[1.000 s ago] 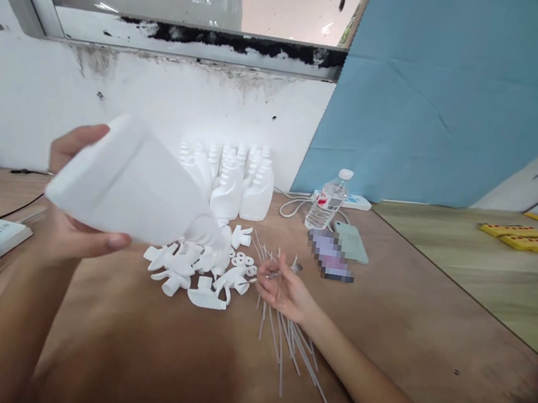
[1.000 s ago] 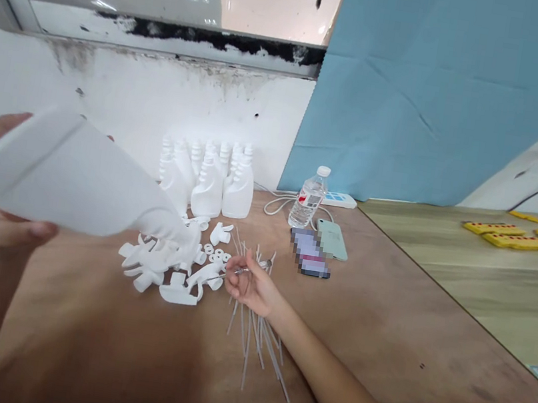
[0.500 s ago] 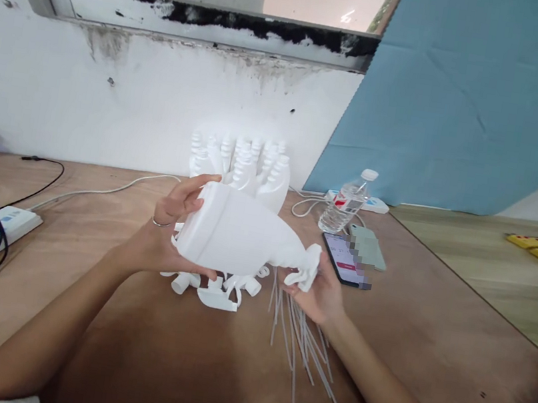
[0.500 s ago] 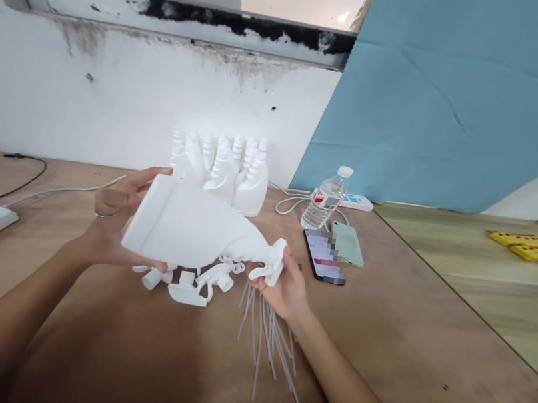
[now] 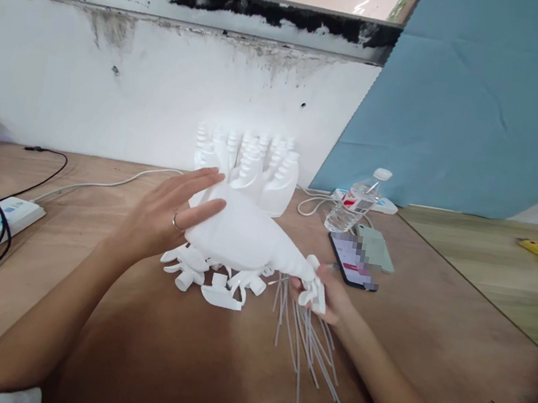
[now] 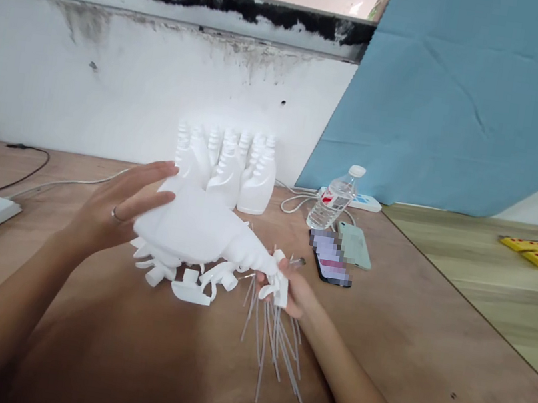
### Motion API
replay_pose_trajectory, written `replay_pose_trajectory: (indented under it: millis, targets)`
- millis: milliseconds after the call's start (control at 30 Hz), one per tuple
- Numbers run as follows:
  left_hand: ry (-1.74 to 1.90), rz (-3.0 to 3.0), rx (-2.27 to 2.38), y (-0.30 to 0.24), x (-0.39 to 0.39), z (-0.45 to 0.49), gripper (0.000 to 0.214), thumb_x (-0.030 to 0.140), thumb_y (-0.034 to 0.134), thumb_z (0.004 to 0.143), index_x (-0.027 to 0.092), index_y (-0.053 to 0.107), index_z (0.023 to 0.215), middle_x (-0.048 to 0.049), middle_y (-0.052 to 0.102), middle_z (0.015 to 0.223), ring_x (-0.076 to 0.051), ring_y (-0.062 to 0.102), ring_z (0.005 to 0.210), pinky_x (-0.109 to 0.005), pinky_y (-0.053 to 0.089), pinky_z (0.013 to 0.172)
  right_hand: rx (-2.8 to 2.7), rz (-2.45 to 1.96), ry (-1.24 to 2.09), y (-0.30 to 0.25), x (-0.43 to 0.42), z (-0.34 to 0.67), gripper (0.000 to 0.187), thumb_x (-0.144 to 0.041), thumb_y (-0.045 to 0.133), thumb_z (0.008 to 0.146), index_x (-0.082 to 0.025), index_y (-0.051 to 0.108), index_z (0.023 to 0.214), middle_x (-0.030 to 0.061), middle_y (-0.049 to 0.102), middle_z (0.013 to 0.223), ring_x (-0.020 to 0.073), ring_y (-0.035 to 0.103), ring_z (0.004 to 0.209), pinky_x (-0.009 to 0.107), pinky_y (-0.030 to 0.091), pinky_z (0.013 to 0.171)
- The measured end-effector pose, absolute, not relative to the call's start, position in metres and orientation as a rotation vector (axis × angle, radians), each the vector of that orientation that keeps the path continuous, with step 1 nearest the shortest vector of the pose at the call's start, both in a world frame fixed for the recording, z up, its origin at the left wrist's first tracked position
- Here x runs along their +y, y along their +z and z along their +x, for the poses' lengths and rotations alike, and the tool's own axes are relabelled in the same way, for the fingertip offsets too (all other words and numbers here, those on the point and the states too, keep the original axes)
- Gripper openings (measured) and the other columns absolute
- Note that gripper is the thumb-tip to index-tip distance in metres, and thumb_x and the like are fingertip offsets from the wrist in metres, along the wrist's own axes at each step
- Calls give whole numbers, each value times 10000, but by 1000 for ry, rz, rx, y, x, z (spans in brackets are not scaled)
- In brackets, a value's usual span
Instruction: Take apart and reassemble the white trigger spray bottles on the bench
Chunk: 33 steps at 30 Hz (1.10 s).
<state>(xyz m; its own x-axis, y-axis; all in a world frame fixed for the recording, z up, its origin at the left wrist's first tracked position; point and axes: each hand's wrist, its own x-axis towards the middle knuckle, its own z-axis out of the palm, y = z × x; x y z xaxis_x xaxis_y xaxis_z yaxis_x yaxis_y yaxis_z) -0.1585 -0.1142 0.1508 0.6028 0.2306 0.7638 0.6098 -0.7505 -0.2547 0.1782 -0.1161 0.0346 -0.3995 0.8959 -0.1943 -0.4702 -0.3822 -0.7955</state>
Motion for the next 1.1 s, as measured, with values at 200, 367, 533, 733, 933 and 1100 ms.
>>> replay_pose_trajectory:
  millis: [200,367,533,733,933,1100]
  targets:
    - [-886,-2334,-692,156,-109,-171,460,162,562,871,241,427,1304,-101,606,1260,-242,590,1139,-403,500,894,-1135,-869,1877,44,-127,166,313,-347,812,634,-159,584,735,42,681,669,150,629,542,265,523,481]
    - [-688,-2320,-790,163,-114,-183,417,157,546,825,217,486,1233,-50,650,1204,-201,680,899,-292,491,675,-1155,-834,1781,44,-132,155,312,-387,795,661,-160,588,713,32,663,636,122,596,510,222,483,456]
    - [-666,-2371,-899,174,-124,-186,296,270,548,838,255,543,1133,3,704,1049,-156,645,659,-276,411,547,-1166,-844,1766,40,-138,155,306,-396,783,681,-169,589,746,41,675,623,137,606,490,227,472,444]
    - [-640,-2458,-868,176,-123,-187,279,418,564,864,250,555,1087,0,714,946,-142,593,568,-274,401,533,-1205,-811,1757,44,-137,155,286,-407,750,723,-167,596,757,33,644,605,129,565,487,231,433,447]
    - [-789,-2274,-651,169,-115,-183,406,239,599,852,232,461,1234,-68,677,1125,-209,658,952,-304,505,729,-962,-704,1920,38,-126,155,540,-540,801,598,-218,615,989,21,622,733,153,554,645,269,435,566]
    - [-766,-2266,-629,164,-113,-181,388,183,591,847,224,485,1218,-78,672,1134,-213,642,943,-341,511,741,-1050,-707,1885,34,-128,156,460,-462,815,615,-201,589,919,3,588,656,139,513,608,257,401,557]
